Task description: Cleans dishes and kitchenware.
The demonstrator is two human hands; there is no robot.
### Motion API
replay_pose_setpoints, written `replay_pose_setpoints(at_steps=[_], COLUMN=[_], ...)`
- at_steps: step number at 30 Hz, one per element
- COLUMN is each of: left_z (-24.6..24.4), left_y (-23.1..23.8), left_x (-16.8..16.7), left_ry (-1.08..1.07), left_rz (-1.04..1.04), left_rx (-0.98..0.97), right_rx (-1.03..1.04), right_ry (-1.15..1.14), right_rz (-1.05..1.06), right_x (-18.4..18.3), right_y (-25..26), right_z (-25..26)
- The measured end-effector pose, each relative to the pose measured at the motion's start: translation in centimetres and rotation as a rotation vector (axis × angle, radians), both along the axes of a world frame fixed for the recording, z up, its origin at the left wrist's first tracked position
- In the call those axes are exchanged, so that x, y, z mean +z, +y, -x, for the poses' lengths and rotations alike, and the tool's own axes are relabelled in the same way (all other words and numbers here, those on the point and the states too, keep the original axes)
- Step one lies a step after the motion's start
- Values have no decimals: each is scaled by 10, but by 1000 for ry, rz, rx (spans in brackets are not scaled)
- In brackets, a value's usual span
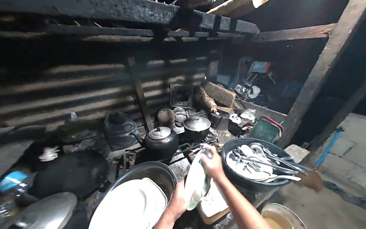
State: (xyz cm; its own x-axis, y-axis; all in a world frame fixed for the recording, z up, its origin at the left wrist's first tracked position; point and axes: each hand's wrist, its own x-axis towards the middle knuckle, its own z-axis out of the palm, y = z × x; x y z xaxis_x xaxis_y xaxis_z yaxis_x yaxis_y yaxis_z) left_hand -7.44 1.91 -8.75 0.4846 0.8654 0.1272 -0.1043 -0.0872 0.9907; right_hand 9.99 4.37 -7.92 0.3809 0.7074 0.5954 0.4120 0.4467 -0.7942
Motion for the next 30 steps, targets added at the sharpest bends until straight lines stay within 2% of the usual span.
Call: replay_pose_setpoints(at_steps=[2, 4, 6, 8, 10, 12, 13, 15, 18, 19, 20, 22, 25, 26, 28, 30], left_z=[3, 9, 15, 13, 8, 6, 5, 4, 7, 5, 2, -9, -24, -25, -18, -3], left_y=[-9, -11, -2, 9, 11, 13, 12, 7, -2, -2, 0, 7, 8, 3, -9, -11], left_x=[6, 10, 9, 2, -6, -17, -19, -7, 3, 3, 1, -6, -12, -10, -9, -10], left_ry=[-30, 3, 67, 91, 85, 28, -14, -109, -290, -369, -442, -518, -435, -375, -208, 37], left_rz=[-21, 2, 96, 165, 186, 134, 117, 173, 318, 355, 387, 433, 433, 404, 215, -208], left_rx=[-9, -58, -106, -124, -40, 48, 82, 144, 208, 233, 249, 276, 353, 352, 224, -13], right_rx=[-93, -210, -225, -135, -25, 20, 6, -37, -210, -273, -308, -280, -182, -171, -156, -147], right_ry=[326, 363, 121, -313, -705, -878, -866, -614, -26, 78, 98, -12, -149, -89, 243, 686], right_rz=[162, 214, 194, 99, -142, -440, -488, -380, 68, 176, 217, 144, -83, -113, -60, 20], right_x=[13, 22, 28, 28, 15, 4, 4, 6, 10, 5, -5, -26, -46, -44, -28, -10], right_y=[13, 18, 15, 5, -4, -1, 1, 6, 12, 15, 13, 1, -14, -13, -8, -7], right_z=[-27, -39, -36, -9, 30, 48, 46, 27, -7, -10, -6, 20, 65, 66, 45, 10])
